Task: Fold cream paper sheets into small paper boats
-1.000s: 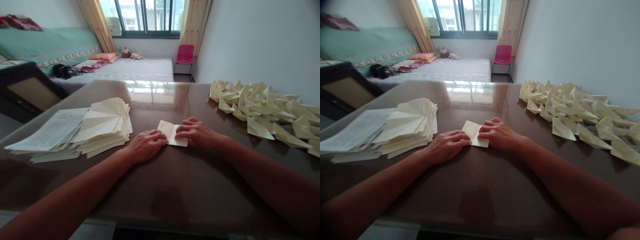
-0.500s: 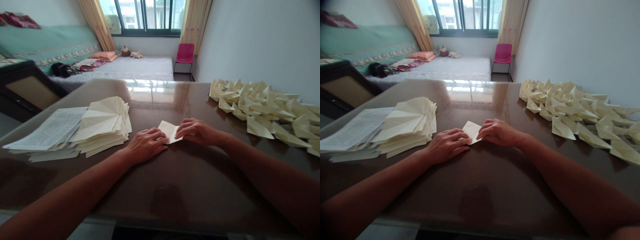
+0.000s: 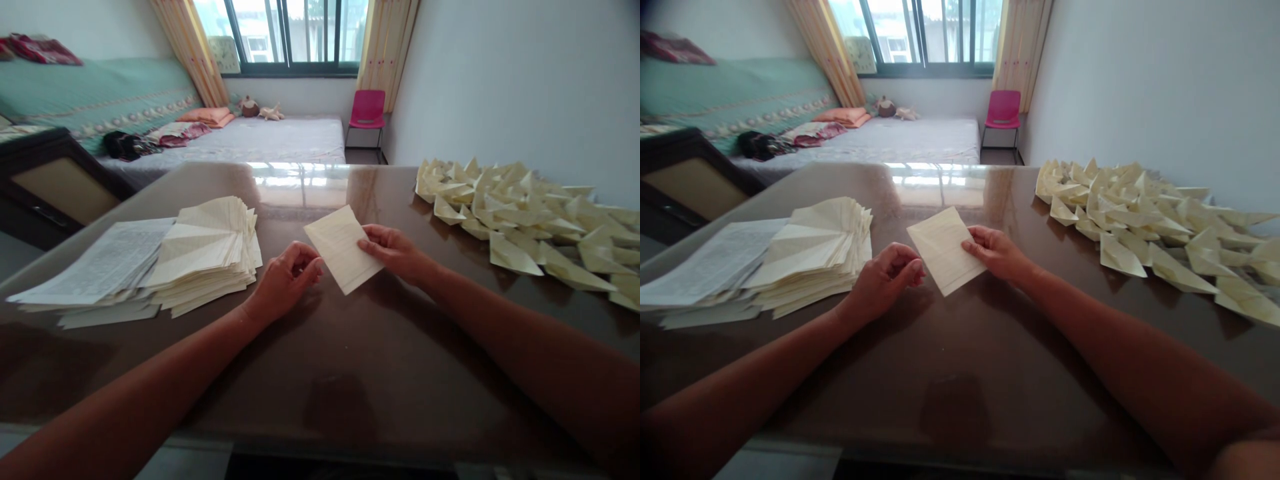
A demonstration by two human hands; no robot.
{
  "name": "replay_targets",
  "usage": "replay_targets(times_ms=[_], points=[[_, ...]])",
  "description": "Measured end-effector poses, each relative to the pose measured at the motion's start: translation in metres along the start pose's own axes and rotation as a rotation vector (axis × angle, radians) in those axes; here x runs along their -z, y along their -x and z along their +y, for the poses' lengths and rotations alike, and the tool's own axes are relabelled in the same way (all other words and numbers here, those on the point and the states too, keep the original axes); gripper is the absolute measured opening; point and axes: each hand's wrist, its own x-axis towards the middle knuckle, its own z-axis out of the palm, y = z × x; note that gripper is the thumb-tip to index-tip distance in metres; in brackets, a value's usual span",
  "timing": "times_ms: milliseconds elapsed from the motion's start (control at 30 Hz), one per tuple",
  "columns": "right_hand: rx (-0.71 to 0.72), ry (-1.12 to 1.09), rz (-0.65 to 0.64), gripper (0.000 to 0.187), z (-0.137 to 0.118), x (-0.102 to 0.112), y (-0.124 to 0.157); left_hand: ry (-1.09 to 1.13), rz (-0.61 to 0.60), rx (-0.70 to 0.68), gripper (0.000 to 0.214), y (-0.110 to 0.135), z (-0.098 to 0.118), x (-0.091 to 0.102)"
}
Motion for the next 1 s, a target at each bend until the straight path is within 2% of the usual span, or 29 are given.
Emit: replay_targets(times_ms=[67,200,267,333,400,500,533,667,733,833,1000], points=[[-0.066,-0.028,0.058,0.042,0.001,-0.001,0.001,-0.176,0.027,-0.072,0.021,-0.001,-0.005,0.002],[-0.157,-0.062,0.009,0.04,0.004,-0.002,0.002,-0.593,-0.003,-0.434,0.024,-0.001,-0.007,0.005],[-0.161,-0.039,-0.039,0.042,0.007,-0.002,0.001,-0.682,-0.036,-0.577,0.019,-0.001,-0.005,0.004],[-0.142,0.076,-0.054,0.045,0.011,0.002,-0.001,-0.718,-0.108,-0.649,0.015,-0.002,-0.004,0.003],[-0.064,0.306,0.009,0.05,0.013,0.007,-0.002,-0.731,-0.186,-0.65,0.016,-0.002,-0.005,0.002],[0.167,0.632,0.097,0.053,0.005,0.014,-0.001,-0.721,-0.224,-0.598,0.02,-0.001,-0.007,0.001],[0.249,0.686,0.053,0.053,0.0,0.015,0.001,-0.712,-0.221,-0.58,0.021,-0.001,-0.007,0.0],[0.459,0.805,-0.32,0.054,-0.016,0.008,0.011,-0.652,-0.194,-0.52,0.021,0.001,-0.006,-0.002],[0.485,0.872,-0.402,0.039,-0.017,0.004,0.014,-0.629,-0.2,-0.502,0.021,0.002,-0.005,-0.003],[0.445,0.865,-0.448,0.02,-0.012,0.003,0.015,-0.591,-0.262,-0.499,0.023,0.002,-0.003,-0.002],[0.394,0.775,-0.402,0.019,-0.008,0.002,0.014,-0.541,-0.319,-0.472,0.023,0.003,-0.004,0.007]])
